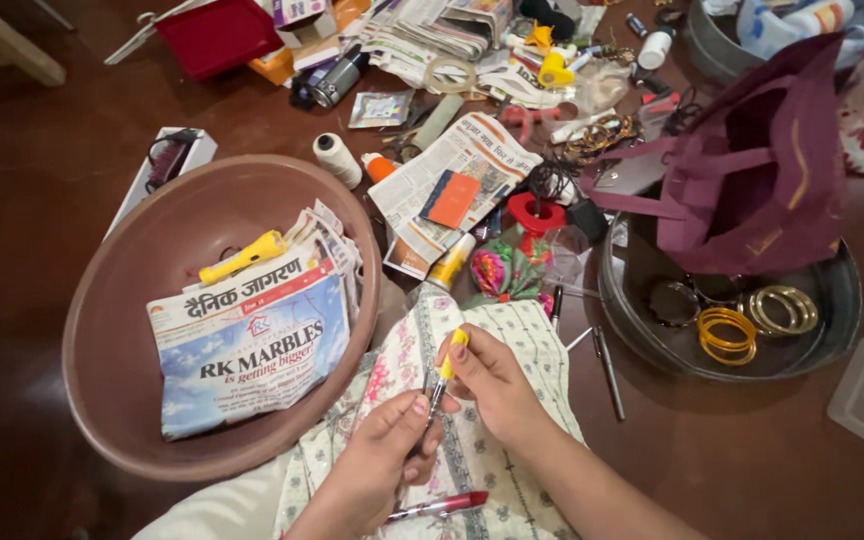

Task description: The person sits on the floor and repeatedly disassembles and reassembles several pens, removing caps and inner components, then putting them back together. The person handles multiple pens one at a time over a basin containing newspapers.

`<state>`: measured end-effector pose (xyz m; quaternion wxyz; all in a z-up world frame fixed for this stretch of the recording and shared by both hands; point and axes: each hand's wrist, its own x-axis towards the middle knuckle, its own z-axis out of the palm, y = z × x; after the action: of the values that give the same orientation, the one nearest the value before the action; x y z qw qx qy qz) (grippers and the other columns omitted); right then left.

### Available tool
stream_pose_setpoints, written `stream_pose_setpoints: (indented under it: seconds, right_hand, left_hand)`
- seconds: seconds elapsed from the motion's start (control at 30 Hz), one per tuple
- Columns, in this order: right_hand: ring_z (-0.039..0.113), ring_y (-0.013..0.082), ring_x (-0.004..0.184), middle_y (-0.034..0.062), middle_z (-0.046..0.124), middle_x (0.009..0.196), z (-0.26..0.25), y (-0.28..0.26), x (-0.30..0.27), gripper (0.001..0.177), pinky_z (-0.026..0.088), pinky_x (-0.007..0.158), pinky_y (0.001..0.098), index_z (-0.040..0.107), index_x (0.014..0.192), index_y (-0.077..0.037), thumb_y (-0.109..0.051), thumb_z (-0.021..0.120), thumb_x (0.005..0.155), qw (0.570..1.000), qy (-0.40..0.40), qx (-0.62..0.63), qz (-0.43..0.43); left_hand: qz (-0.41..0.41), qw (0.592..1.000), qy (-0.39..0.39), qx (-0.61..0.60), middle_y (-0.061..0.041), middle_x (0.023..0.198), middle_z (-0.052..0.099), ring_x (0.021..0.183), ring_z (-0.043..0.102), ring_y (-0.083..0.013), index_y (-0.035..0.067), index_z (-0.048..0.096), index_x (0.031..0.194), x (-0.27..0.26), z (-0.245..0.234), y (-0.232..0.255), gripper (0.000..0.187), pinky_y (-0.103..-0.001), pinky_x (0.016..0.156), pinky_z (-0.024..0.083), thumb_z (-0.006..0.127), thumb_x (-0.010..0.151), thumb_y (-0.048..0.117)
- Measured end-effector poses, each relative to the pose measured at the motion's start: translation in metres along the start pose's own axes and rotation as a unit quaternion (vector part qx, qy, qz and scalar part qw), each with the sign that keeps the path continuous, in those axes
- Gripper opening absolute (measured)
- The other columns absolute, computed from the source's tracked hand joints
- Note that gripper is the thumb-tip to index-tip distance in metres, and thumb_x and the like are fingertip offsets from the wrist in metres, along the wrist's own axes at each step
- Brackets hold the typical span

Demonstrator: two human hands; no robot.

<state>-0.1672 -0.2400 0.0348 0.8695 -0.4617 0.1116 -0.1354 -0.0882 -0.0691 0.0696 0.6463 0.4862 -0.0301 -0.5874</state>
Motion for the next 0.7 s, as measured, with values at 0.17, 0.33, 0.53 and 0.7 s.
stream_pose_setpoints:
  seconds: [0.17, 0.33, 0.53, 0.7]
  right_hand:
    - [0.045, 0.0048, 0.073, -0.0026, 0.050, 0.085, -0.008, -0.003, -0.005, 0.033, 0.040, 0.065, 0.0217, 0.060, 0.100, -0.006, -0.038, 0.056, 0.106, 0.999, -0.001, 0.032, -0.016]
    - [0.046, 0.0065, 0.062, -0.0004, 0.054, 0.078, -0.006, -0.014, -0.012, 0.036, 0.039, 0.055, 0.0223, 0.060, 0.098, -0.006, -0.041, 0.054, 0.103, 0.998, 0.010, 0.056, 0.012]
    - [0.048, 0.0054, 0.061, 0.0014, 0.057, 0.077, -0.007, -0.013, -0.008, 0.037, 0.039, 0.054, 0.0209, 0.058, 0.100, -0.006, -0.042, 0.052, 0.105, 0.996, -0.014, 0.091, -0.002]
    - [0.050, 0.0045, 0.065, -0.0009, 0.056, 0.078, -0.012, -0.005, -0.007, 0.033, 0.044, 0.058, 0.0216, 0.058, 0.101, -0.006, -0.038, 0.052, 0.105, 0.996, 0.006, 0.087, 0.024]
  left_hand:
    - [-0.039, 0.994, -0.067, -0.074, 0.000, 0.075, 0.050, 0.051, 0.036, -0.0068, 0.004, 0.061, 0.119, 0.001, 0.010, 0.001, 0.029, -0.022, 0.049, 0.031, 0.048, 0.106, 0.027]
    - [-0.066, 0.992, -0.051, -0.097, 0.001, 0.076, 0.048, 0.053, 0.036, -0.0064, 0.007, 0.058, 0.116, 0.000, 0.022, 0.001, 0.026, -0.022, 0.050, 0.030, 0.049, 0.108, 0.029]
    - [-0.052, 0.988, -0.070, -0.128, 0.003, 0.078, 0.048, 0.054, 0.036, -0.0049, 0.009, 0.060, 0.116, -0.004, 0.030, 0.001, 0.025, -0.021, 0.052, 0.031, 0.049, 0.109, 0.030]
    - [0.023, 0.999, -0.023, -0.034, 0.002, 0.076, 0.052, 0.055, 0.040, -0.0057, 0.004, 0.066, 0.116, 0.000, 0.030, -0.002, 0.027, -0.021, 0.053, 0.033, 0.050, 0.108, 0.024]
